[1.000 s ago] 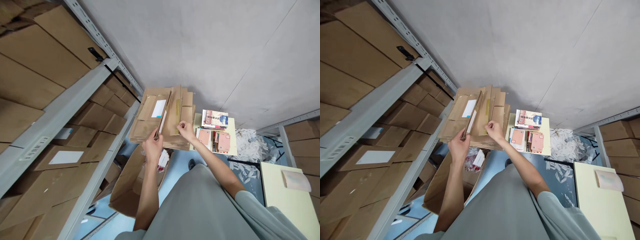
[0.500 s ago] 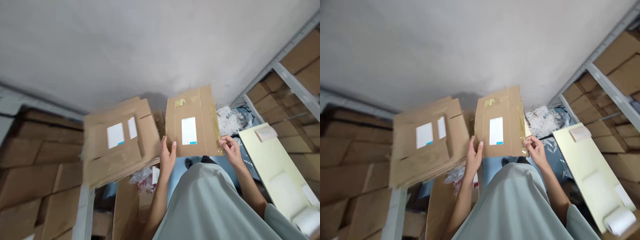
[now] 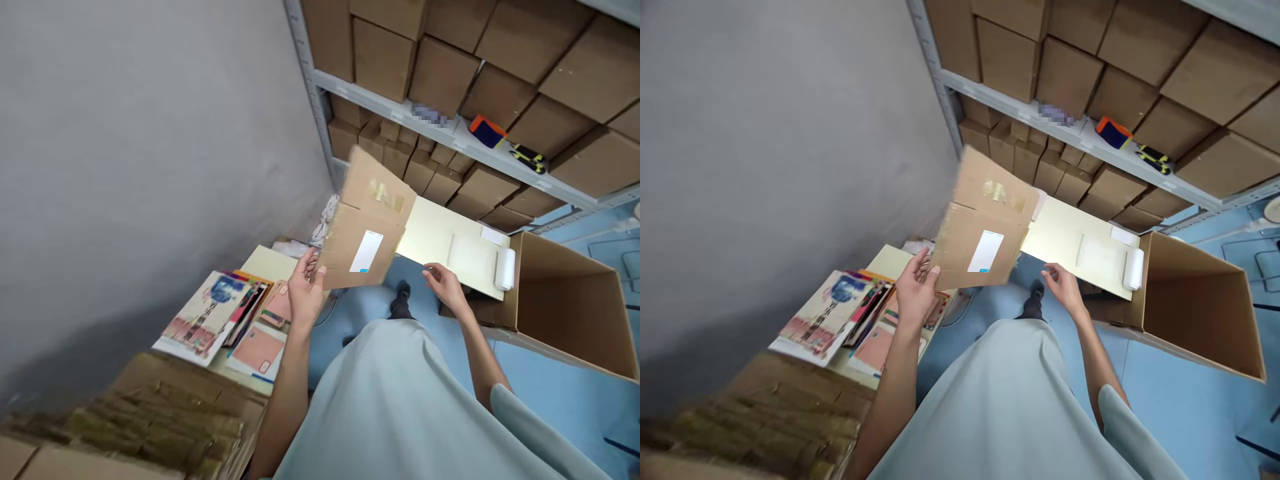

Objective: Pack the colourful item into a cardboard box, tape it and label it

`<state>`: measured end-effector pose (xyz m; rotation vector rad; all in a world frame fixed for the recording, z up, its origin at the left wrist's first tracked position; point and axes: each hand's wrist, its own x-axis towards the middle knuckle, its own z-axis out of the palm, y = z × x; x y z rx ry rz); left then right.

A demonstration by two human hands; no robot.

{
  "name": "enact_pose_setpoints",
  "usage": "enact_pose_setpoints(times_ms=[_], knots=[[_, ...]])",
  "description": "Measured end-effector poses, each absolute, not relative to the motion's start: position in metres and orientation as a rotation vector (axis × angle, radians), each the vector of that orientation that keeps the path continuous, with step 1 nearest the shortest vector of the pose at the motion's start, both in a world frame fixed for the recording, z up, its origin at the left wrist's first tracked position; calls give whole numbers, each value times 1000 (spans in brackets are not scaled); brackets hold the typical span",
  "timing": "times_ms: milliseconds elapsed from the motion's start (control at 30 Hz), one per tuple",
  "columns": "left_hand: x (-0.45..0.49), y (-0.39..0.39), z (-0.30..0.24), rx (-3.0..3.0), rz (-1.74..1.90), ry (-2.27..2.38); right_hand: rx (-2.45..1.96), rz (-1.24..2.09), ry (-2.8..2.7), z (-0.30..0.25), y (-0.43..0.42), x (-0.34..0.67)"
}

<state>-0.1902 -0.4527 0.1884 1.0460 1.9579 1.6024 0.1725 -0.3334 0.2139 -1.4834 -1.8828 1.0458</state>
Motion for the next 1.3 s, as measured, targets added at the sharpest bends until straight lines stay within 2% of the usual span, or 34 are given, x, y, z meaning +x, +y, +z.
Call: enact_pose_setpoints(times_ms=[200, 333, 467, 667, 867, 1100, 1300], knots=[[-114, -318, 250, 1930, 1157, 1871, -1518, 567, -1727, 221, -212, 280], [-64, -237, 258, 2160, 1003, 1714, -1496, 602, -1683, 222, -139, 336], [-21, -176, 262, 2240, 892, 1615, -1523, 696, -1679, 217, -102, 379], [6, -107, 264, 2241, 814, 1491, -1581, 750, -1543, 205, -92, 419], [15, -57, 235, 2190, 728, 1460, -1710, 752, -1445, 188, -97, 425], [14, -45, 197, 2098, 690, 1408, -1819, 908, -1397, 183, -116, 409], [-4, -48, 186, 2063, 651, 1680, -1891, 906, -1149, 179, -124, 375]])
